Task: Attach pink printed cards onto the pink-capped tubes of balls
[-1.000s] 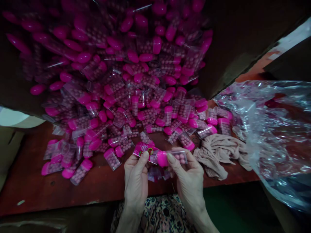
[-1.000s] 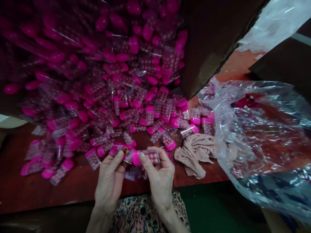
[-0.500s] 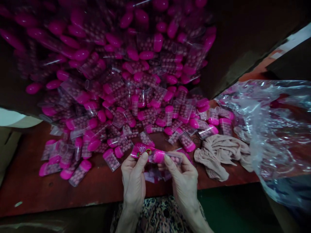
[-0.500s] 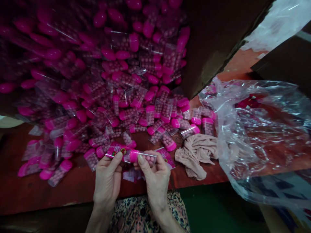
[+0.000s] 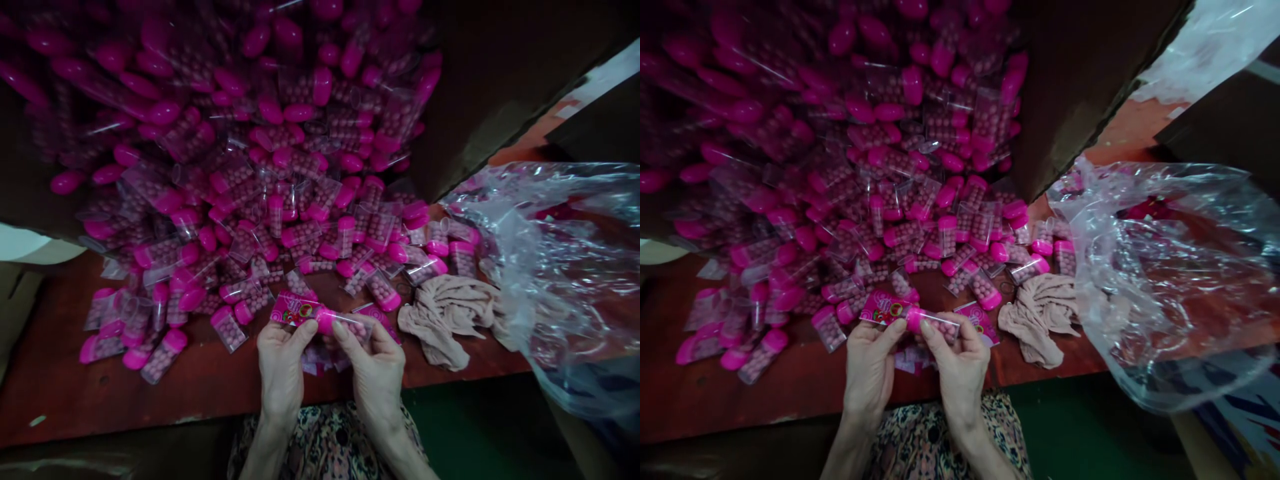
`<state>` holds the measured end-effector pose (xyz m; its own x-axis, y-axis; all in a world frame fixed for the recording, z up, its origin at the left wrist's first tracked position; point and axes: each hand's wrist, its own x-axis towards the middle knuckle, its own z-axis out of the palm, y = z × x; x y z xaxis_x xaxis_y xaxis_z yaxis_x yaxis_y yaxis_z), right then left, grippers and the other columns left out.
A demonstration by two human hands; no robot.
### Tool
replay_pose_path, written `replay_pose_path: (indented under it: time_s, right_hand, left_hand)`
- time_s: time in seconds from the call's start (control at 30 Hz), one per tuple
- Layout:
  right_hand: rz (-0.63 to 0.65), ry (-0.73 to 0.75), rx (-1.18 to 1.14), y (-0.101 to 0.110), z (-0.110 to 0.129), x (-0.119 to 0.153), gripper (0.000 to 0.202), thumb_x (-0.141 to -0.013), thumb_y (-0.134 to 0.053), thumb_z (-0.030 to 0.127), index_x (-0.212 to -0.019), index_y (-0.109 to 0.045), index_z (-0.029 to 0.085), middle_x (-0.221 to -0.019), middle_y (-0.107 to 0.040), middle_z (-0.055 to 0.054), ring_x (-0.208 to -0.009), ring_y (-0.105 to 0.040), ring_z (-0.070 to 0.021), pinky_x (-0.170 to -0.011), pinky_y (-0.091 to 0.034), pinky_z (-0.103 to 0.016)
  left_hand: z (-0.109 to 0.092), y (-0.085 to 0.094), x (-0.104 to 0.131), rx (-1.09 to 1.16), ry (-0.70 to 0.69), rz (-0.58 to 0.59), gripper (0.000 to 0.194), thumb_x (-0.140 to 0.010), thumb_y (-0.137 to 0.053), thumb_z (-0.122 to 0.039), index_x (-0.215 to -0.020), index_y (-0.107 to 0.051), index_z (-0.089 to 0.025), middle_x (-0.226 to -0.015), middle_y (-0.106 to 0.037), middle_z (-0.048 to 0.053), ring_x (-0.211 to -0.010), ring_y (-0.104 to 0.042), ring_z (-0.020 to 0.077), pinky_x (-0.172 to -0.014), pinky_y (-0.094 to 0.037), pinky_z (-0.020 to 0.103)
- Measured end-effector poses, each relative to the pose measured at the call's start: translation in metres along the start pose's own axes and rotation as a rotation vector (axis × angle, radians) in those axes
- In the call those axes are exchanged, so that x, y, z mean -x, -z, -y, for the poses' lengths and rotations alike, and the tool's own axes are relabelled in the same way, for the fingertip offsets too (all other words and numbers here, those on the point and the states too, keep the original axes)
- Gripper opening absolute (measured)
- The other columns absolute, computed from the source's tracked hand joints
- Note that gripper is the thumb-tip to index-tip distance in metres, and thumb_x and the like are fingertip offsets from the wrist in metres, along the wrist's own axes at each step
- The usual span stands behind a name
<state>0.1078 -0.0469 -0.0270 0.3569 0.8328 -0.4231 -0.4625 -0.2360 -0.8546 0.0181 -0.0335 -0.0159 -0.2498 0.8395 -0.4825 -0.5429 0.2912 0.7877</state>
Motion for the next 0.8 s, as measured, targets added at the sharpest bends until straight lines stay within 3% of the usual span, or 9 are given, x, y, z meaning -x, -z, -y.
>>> replay_pose_path:
  time_s: [0.1, 0.3, 0.4, 0.57, 0.7, 0.8]
  right_hand:
    - [-0.066, 0.099, 0.051, 0.002, -0.001, 0.001, 0.023, -0.059, -0.08, 0.021, -0.075, -0.065, 0.016, -0.064, -0.068, 0.003, -0.053, -0.063, -0.0099, -0.055, -0.056, -0.02]
    - [-0.059, 0.061, -0.122, 0.0, -0.007, 0.002, 0.019, -0.064, -0.077, 0.02, -0.077, -0.064, 0.016, -0.065, -0.067, 0.004, -0.05, -0.062, -0.0091, -0.052, -0.055, -0.021]
    - [-0.056, -0.027, -0.224, -0.005, -0.006, 0.002, 0.02, -0.061, -0.079, 0.021, -0.076, -0.065, 0.017, -0.066, -0.066, 0.004, -0.051, -0.063, -0.0098, -0.053, -0.056, -0.022]
    - [0.102, -0.238, -0.352, -0.013, -0.004, 0.006, 0.019, -0.062, -0.079, 0.021, -0.077, -0.068, 0.018, -0.073, -0.071, 0.002, -0.058, -0.066, -0.011, -0.057, -0.057, -0.021]
    - [0.14, -0.275, -0.36, -0.015, -0.005, 0.009, 0.02, -0.063, -0.078, 0.02, -0.08, -0.07, 0.018, -0.076, -0.072, 0.001, -0.063, -0.068, -0.0105, -0.062, -0.057, -0.018]
    - [0.132, -0.286, -0.387, -0.014, -0.007, 0.01, 0.018, -0.064, -0.078, 0.02, -0.08, -0.07, 0.018, -0.077, -0.072, 0.001, -0.067, -0.068, -0.0102, -0.064, -0.056, -0.017]
  left_hand:
    - [-0.001, -0.004, 0.002, 0.06, 0.076, 0.071, 0.008, -0.063, -0.073, -0.014, -0.069, -0.069, -0.012, -0.063, -0.07, 0.003, -0.058, -0.061, 0.0112, -0.064, -0.05, 0.023]
    - [0.0, -0.011, 0.004, 0.173, 0.145, 0.123, 0.015, -0.063, -0.073, -0.014, -0.077, -0.068, -0.013, -0.071, -0.07, 0.004, -0.06, -0.062, 0.0124, -0.059, -0.049, 0.023]
    - [0.001, -0.01, 0.001, 0.195, 0.145, 0.124, 0.016, -0.064, -0.073, -0.014, -0.08, -0.067, -0.013, -0.076, -0.071, 0.006, -0.069, -0.064, 0.0146, -0.065, -0.05, 0.025]
    - [-0.001, -0.001, -0.006, 0.18, 0.104, 0.068, 0.016, -0.063, -0.074, -0.016, -0.078, -0.068, -0.015, -0.074, -0.07, 0.003, -0.063, -0.063, 0.0106, -0.063, -0.049, 0.021]
    - [-0.002, 0.001, -0.006, 0.15, 0.099, 0.049, 0.013, -0.062, -0.075, -0.02, -0.072, -0.068, -0.015, -0.067, -0.069, 0.002, -0.056, -0.06, 0.0096, -0.058, -0.048, 0.021]
    - [-0.001, -0.001, -0.005, 0.145, 0.098, 0.065, 0.014, -0.065, -0.073, -0.024, -0.076, -0.069, -0.015, -0.074, -0.071, 0.005, -0.063, -0.063, 0.0127, -0.063, -0.049, 0.024]
